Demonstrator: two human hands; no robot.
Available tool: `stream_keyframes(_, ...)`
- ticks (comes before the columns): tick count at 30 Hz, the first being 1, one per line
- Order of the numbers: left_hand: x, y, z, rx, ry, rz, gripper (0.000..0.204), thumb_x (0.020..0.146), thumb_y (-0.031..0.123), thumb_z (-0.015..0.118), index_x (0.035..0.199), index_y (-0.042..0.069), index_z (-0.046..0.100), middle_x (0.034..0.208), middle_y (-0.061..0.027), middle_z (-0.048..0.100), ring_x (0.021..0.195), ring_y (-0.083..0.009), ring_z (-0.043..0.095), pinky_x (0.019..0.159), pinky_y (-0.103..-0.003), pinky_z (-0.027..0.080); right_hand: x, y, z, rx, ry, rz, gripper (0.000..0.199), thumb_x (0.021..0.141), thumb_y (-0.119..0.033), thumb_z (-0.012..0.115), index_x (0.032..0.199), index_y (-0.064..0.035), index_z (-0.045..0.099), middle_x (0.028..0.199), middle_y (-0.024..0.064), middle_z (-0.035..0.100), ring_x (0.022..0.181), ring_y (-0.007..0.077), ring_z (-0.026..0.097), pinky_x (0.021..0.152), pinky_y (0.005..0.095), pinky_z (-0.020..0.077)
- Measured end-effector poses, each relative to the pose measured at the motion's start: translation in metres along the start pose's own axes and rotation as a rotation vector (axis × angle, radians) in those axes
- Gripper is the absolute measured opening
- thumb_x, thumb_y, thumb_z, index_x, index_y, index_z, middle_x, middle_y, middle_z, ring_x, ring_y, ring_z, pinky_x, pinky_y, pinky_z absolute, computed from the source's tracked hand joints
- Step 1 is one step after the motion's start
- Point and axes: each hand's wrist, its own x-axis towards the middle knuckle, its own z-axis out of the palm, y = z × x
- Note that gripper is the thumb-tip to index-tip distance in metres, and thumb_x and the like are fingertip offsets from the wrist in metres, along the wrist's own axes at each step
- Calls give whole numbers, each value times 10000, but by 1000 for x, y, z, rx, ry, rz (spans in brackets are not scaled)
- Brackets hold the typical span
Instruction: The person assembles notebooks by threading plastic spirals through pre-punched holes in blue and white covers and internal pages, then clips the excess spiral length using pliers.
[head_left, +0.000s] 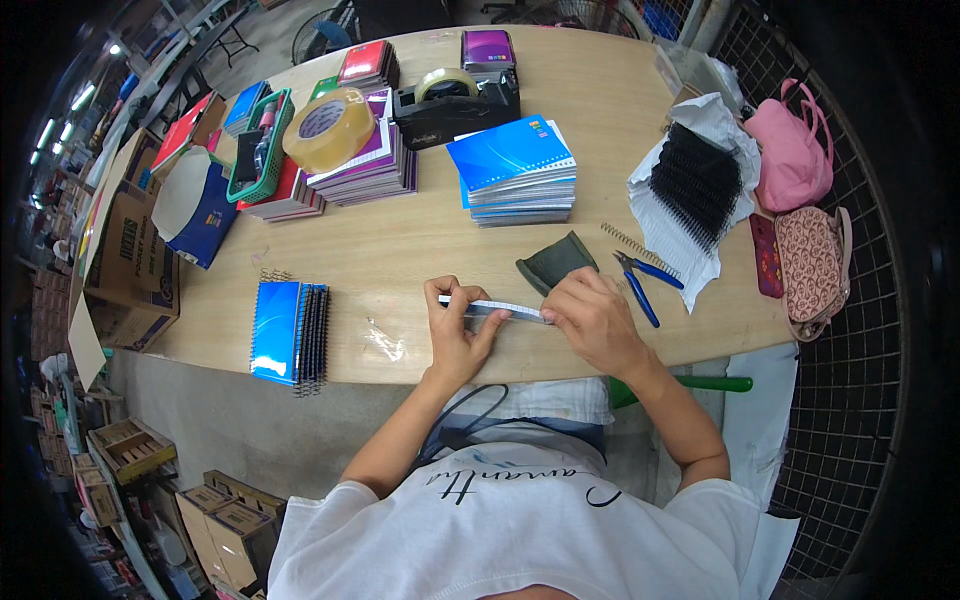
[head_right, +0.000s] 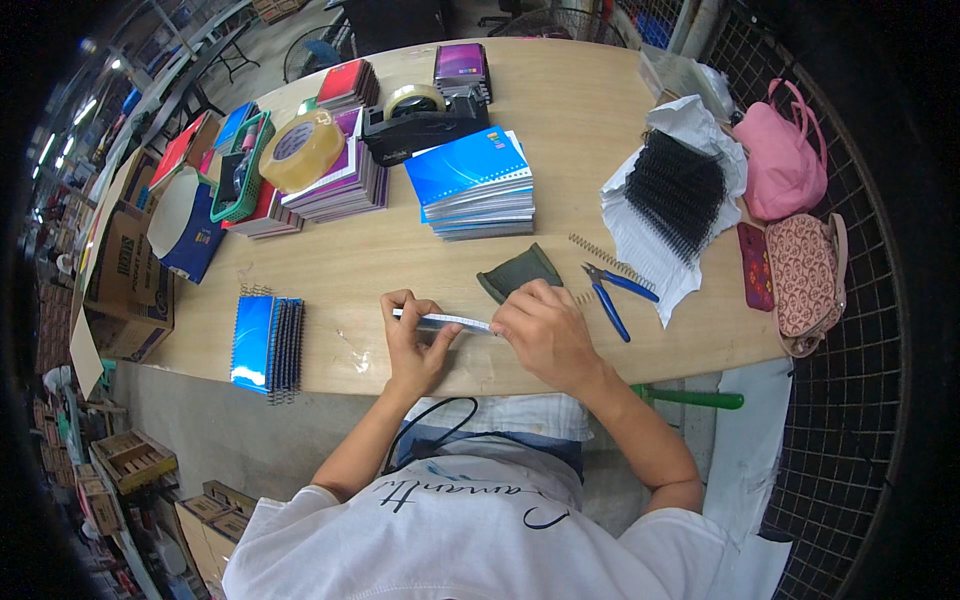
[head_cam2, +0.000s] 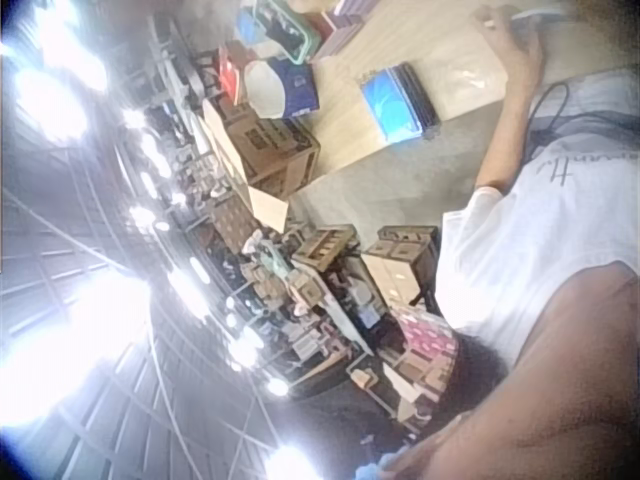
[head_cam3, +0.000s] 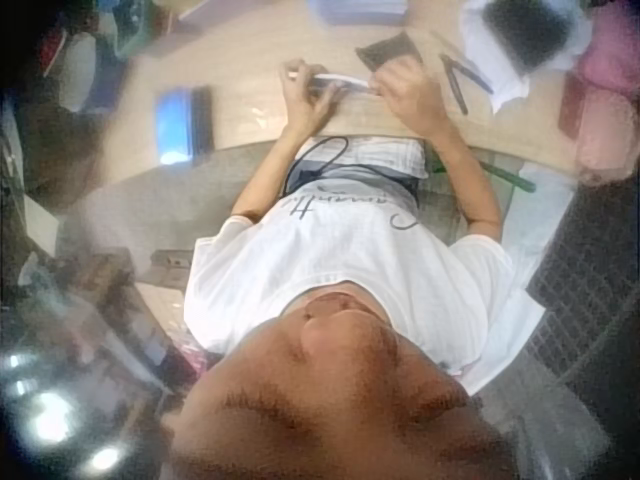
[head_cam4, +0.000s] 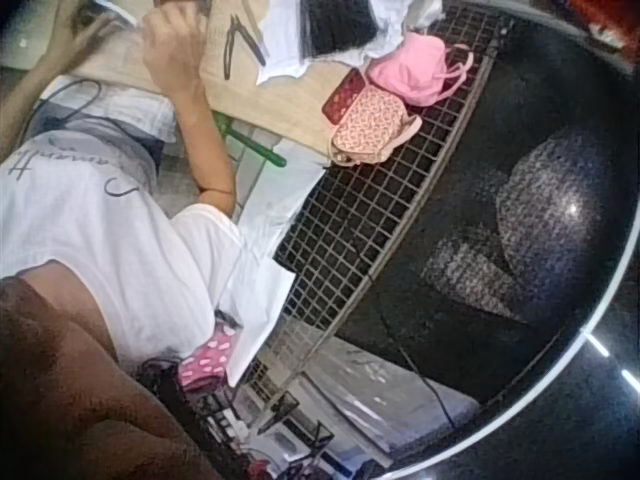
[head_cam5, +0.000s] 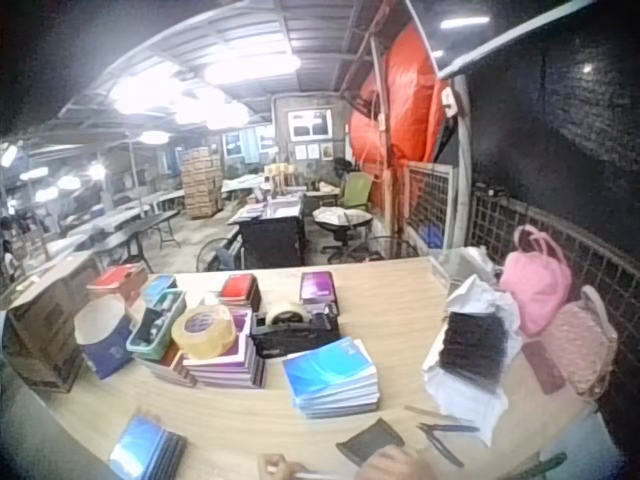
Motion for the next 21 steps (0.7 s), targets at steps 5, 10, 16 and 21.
stream_keyframes(5,8,15,-6,-18,-8,23,529,615,264,895,926,20,543,955,-100,414,914,-263,414,789,-379,395,23,17,-5,-61,-32,292,446,788,-416,706,1115,-114,680,1208,191,571,1122,371,546,921,492,447)
stream_keyframes(10,15,12,3,-13,9,-55,617,534,322,930,881,21,518,934,-96,392,893,-256,418,735,-357,423,38,52,-12,24,-258,313,580,746,-433,744,1217,-104,660,1346,281,488,1262,402,467,1046,434,385)
stream_keyframes(16,21,6,2,-34,-55,6,603,531,303,933,866,25,516,930,-98,395,862,-247,426,710,-347,429,24,76,-32,1323,-519,148,518,806,-309,674,1163,64,637,1331,213,539,1259,311,489,1069,367,349)
stream_keyframes(21,15,7,4,-46,-93,-9,607,521,276,939,871,25,512,937,-97,391,859,-246,427,710,-345,425,14,68,-26,914,-448,115,456,865,-262,627,1212,33,623,1344,174,534,1238,281,504,1049,352,364)
